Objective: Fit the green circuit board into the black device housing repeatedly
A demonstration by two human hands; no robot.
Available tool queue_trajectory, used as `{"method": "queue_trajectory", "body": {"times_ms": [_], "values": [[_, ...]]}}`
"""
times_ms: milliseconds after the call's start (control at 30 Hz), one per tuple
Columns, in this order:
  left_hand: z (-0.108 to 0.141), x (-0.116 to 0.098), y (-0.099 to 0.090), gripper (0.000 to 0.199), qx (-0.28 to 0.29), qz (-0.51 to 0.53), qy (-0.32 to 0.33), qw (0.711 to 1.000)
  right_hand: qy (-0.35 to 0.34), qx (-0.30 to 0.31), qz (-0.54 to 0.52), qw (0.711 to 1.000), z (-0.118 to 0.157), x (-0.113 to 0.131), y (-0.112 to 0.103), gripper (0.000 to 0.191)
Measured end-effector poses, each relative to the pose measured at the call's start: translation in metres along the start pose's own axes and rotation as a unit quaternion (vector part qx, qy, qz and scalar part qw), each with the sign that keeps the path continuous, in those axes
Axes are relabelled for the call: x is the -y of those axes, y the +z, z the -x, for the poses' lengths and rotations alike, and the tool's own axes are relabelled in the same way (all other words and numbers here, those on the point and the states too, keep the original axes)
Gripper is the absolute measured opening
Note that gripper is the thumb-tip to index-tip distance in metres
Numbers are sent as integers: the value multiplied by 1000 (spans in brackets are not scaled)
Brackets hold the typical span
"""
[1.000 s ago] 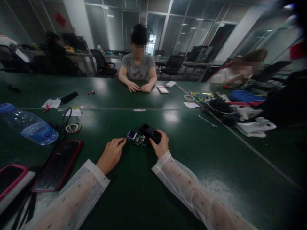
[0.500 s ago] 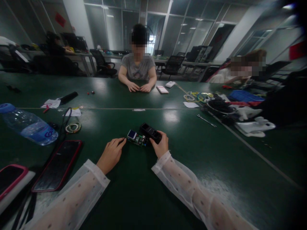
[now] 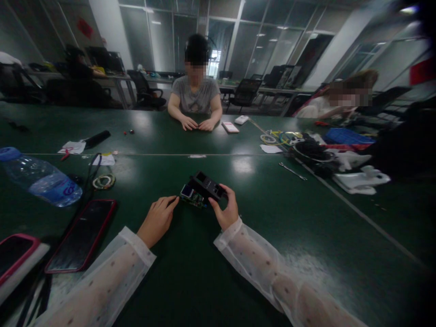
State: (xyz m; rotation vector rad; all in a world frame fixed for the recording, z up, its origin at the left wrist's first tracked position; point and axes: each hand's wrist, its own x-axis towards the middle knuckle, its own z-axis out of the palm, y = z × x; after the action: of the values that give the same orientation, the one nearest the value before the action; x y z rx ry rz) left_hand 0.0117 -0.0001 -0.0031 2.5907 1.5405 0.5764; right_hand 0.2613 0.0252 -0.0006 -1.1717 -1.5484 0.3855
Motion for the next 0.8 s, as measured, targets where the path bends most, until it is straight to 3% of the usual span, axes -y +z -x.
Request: {"method": "queue_trajectory", "body": {"times_ms": [167,533,800], "values": [[0,-1,0,50,5,-7,1,1000,-35,41,3,999,2,2,2,48],[0,0,2,48,8,-11,-3,1000,-27,104,12,994,2,5,3,49],[0,3,9,51,-24,1,-31,999,-17,163,58,985,2,-3,4,51]]}}
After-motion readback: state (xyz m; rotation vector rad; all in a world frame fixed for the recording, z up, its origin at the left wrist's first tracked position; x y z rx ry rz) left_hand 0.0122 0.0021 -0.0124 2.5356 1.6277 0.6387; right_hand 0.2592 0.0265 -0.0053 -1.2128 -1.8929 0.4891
